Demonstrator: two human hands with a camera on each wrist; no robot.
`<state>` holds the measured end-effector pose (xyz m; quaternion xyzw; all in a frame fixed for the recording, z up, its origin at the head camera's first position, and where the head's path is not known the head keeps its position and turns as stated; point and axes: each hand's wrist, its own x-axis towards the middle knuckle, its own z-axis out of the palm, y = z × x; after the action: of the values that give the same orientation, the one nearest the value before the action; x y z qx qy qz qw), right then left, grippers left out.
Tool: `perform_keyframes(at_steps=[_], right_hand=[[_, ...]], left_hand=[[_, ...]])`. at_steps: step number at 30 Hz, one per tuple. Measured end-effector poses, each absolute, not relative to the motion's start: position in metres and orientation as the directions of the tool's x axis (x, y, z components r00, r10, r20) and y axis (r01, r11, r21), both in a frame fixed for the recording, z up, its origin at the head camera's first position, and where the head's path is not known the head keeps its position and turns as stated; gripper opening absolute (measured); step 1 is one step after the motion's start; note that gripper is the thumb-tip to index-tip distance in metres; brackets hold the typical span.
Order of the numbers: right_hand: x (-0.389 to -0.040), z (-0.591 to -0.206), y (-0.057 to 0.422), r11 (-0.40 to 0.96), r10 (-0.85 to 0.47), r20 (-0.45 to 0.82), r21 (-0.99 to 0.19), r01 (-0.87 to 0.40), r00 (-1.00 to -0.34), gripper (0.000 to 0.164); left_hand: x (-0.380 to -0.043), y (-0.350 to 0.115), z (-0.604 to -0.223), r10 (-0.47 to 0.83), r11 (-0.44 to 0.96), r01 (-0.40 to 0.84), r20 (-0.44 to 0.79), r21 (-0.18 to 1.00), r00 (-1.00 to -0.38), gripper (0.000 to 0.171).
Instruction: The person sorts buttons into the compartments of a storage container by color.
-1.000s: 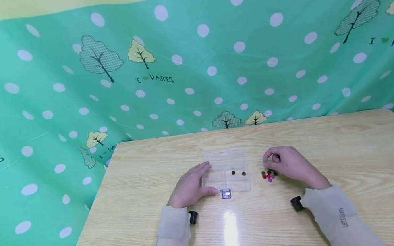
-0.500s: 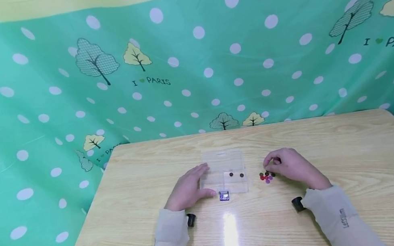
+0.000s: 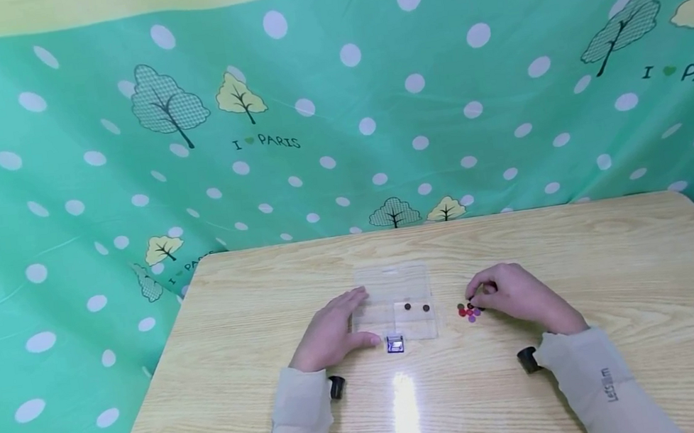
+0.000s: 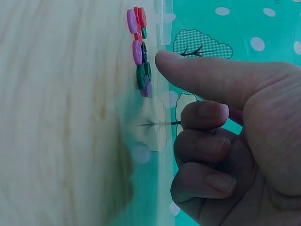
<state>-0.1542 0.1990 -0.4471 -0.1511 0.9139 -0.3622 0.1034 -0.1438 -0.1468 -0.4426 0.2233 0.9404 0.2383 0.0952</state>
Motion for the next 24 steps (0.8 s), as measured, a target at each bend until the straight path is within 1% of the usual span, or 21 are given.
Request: perform_keyframes(at_steps=[24], right_hand=[[-0.1554,-0.4529,0.1981,0.695,-0.375,-0.1,-0.688,-0.208,-0.922,0.01]], left_hand=[[-0.1445,-0.1473,-0.4438,0.465,0.786,0.374,-0.073,0.493,-0.882,0.085]])
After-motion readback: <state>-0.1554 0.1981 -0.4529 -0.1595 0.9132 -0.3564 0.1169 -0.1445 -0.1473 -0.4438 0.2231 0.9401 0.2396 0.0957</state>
